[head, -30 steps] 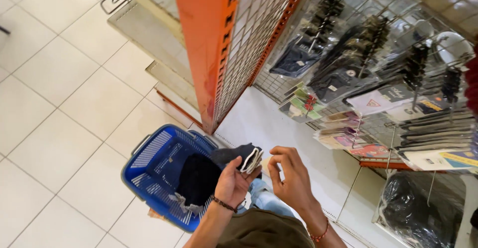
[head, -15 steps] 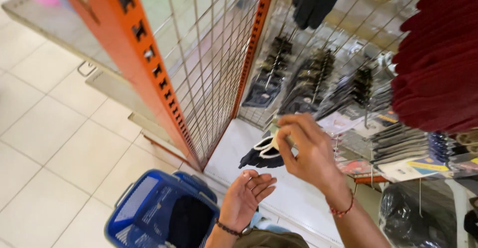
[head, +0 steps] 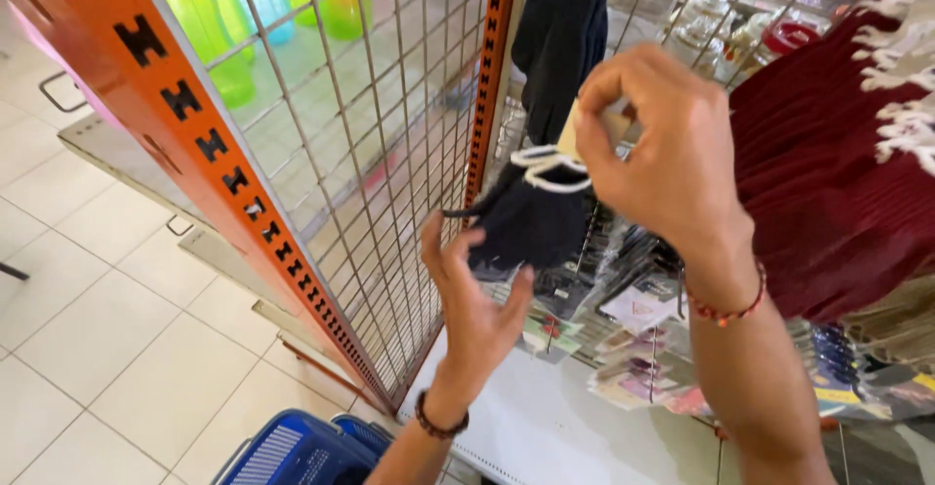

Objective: Removing red and black gloves from a shopping basket and hanging them back on display hooks.

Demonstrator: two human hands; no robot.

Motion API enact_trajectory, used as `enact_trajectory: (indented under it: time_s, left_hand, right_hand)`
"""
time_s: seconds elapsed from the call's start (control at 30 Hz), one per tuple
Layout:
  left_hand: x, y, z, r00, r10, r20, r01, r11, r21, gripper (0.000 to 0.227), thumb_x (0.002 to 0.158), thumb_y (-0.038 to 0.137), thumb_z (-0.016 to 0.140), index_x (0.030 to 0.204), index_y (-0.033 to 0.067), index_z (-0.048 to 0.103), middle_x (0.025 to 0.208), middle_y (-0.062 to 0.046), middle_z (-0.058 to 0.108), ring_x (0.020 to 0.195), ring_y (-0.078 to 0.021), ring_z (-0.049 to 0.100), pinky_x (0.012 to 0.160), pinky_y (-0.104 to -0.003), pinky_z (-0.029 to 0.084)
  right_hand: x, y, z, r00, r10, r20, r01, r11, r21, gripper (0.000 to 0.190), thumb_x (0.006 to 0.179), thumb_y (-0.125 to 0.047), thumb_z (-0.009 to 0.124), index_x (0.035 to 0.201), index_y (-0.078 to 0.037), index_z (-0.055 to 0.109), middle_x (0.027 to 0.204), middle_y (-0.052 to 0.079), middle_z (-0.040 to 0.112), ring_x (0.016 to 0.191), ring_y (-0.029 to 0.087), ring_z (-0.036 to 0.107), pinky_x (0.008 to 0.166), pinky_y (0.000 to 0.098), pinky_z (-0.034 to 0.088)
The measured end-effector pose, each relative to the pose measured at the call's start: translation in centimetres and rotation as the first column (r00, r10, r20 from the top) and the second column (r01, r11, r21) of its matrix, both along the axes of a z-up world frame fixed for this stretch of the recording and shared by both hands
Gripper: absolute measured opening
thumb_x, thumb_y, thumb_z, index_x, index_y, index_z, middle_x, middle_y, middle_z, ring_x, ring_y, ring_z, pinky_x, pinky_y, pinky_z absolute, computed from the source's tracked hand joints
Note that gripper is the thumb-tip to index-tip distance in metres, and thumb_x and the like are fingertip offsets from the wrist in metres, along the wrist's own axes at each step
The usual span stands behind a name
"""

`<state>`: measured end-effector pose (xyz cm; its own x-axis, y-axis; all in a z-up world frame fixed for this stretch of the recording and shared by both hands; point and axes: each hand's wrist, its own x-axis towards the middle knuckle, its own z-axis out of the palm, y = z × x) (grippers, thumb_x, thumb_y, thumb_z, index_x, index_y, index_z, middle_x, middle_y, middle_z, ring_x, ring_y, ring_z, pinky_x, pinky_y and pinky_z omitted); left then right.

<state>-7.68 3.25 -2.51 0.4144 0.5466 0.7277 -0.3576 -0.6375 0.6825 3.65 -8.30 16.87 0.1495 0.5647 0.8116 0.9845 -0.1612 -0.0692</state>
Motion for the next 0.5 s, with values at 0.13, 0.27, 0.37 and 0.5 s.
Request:
enact_trajectory:
  time_s: [0.13,0.27,0.37,0.5]
  left_hand:
    - [2.8,1.8,8.5,0.978,0.062,0.200,-0.095,0.983,0.160,0.049,0.094,0.017,0.071,0.131,0.0004,0.045,0.156,-0.031,0.031,0.151,-0.0447,0.028,0.129,-0.052,0.021]
    - [5.0,3.9,14.1,0.973,-0.126,0.194,0.085,0.975,0.207,0.031,0.103,0.013,0.067,0.129,0.0002,0.057,0.133,-0.020,0.060,0.126,-0.0304,0.058,0.111,-0.043,0.045]
    - [6.3,4.8,15.9,0.938,-0.332,0.102,0.311,0.933,0.178,0.017,0.102,0.011,0.068,0.115,0.0001,0.065,0.104,-0.012,0.073,0.097,-0.0180,0.071,0.088,-0.034,0.056]
    - [8.0,5.7,15.2,0.846,-0.530,0.055,0.530,0.848,0.009,0.014,0.101,0.012,0.071,0.095,0.0007,0.065,0.081,-0.003,0.069,0.075,-0.0045,0.063,0.066,-0.024,0.053]
  right_hand:
    - [1.6,0.4,2.2,1.000,-0.001,0.021,0.000,1.000,0.013,0.012,0.097,0.000,0.077,0.094,0.000,0.065,0.090,0.011,0.067,0.079,0.021,0.068,0.072,0.0319,0.051]
    - [2.6,1.1,3.0,0.978,0.050,-0.201,-0.049,0.999,0.008,0.010,0.099,-0.004,0.075,0.097,0.001,0.067,0.084,0.006,0.069,0.072,0.009,0.061,0.062,0.0265,0.049]
    - [3.5,1.3,2.9,0.954,0.091,-0.284,-0.095,0.995,0.000,0.010,0.099,-0.005,0.074,0.096,0.001,0.067,0.081,0.003,0.067,0.071,0.005,0.056,0.060,0.0250,0.046]
    - [4.8,1.1,2.2,0.788,0.173,-0.591,-0.195,0.980,0.028,0.006,0.102,-0.005,0.071,0.100,0.000,0.067,0.077,-0.002,0.060,0.064,0.002,0.047,0.052,0.0219,0.035]
